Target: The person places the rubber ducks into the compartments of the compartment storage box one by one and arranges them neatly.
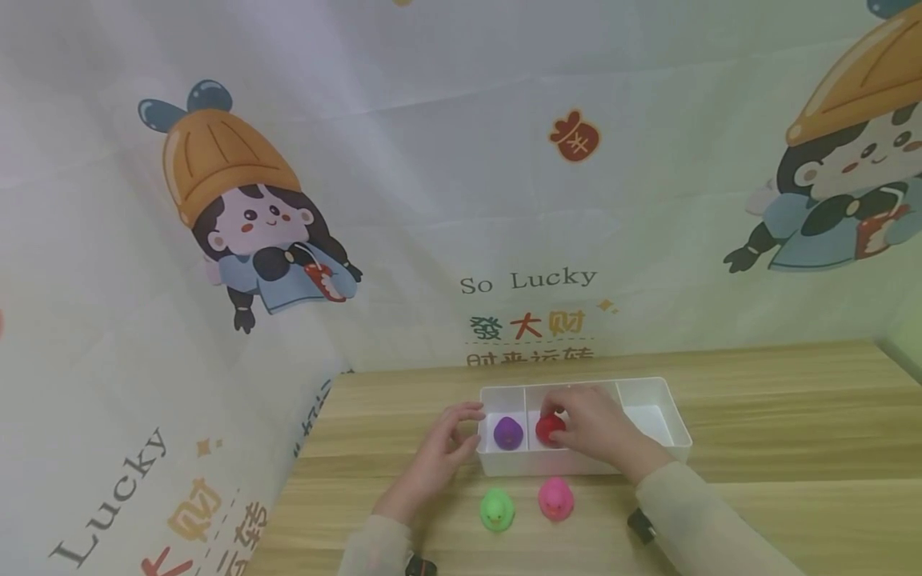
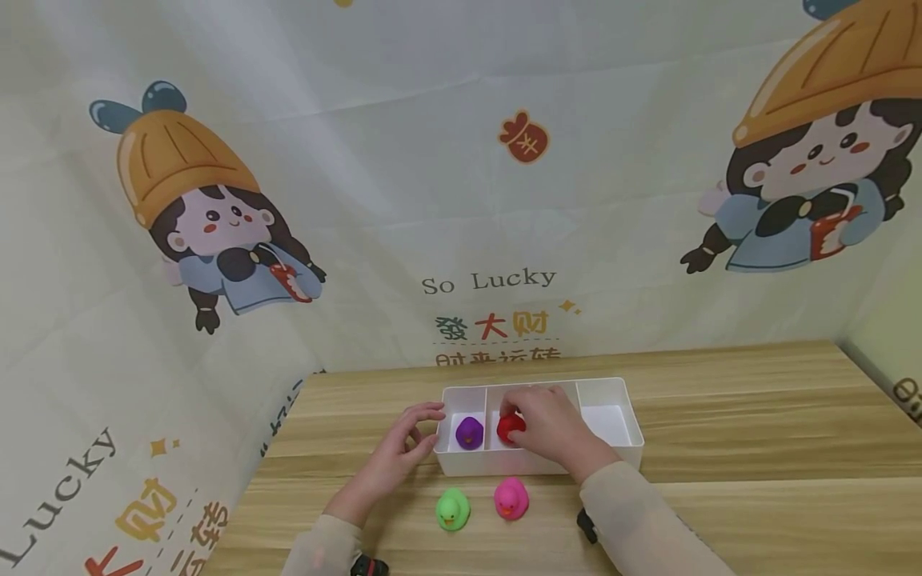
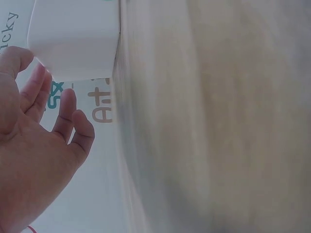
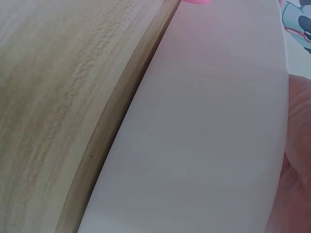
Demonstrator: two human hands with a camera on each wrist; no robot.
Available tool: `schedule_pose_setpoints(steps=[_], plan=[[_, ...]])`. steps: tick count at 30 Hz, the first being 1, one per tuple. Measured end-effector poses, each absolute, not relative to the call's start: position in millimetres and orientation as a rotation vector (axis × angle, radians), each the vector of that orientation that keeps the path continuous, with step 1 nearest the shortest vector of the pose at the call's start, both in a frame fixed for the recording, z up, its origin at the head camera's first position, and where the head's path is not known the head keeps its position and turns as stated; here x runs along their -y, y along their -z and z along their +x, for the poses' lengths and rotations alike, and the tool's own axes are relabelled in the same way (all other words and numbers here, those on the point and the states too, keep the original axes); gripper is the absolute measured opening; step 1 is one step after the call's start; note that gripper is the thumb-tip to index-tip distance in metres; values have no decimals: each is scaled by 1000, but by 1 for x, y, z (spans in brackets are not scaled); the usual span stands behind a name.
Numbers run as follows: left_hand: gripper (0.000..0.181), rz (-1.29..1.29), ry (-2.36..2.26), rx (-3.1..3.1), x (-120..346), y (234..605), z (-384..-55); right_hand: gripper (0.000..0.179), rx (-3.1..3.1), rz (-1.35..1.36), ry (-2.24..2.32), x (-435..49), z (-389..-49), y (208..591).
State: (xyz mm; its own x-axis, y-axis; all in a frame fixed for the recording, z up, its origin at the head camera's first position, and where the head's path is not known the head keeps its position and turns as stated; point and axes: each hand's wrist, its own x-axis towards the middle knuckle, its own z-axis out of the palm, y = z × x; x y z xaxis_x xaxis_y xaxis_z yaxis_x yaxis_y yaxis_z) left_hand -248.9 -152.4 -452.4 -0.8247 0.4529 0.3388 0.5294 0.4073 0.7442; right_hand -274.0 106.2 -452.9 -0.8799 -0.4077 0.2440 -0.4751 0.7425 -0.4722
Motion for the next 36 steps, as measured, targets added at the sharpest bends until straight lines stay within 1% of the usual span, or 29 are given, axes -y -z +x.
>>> schedule_pose_setpoints(steps=[16,36], plan=[[32,-849,1450,2600,150,447,-245,23,2886,646,-808,-105,-275,455],[32,-881,1454,2573,152,449,-246,20,2896,684,-774,-106,-274,452]])
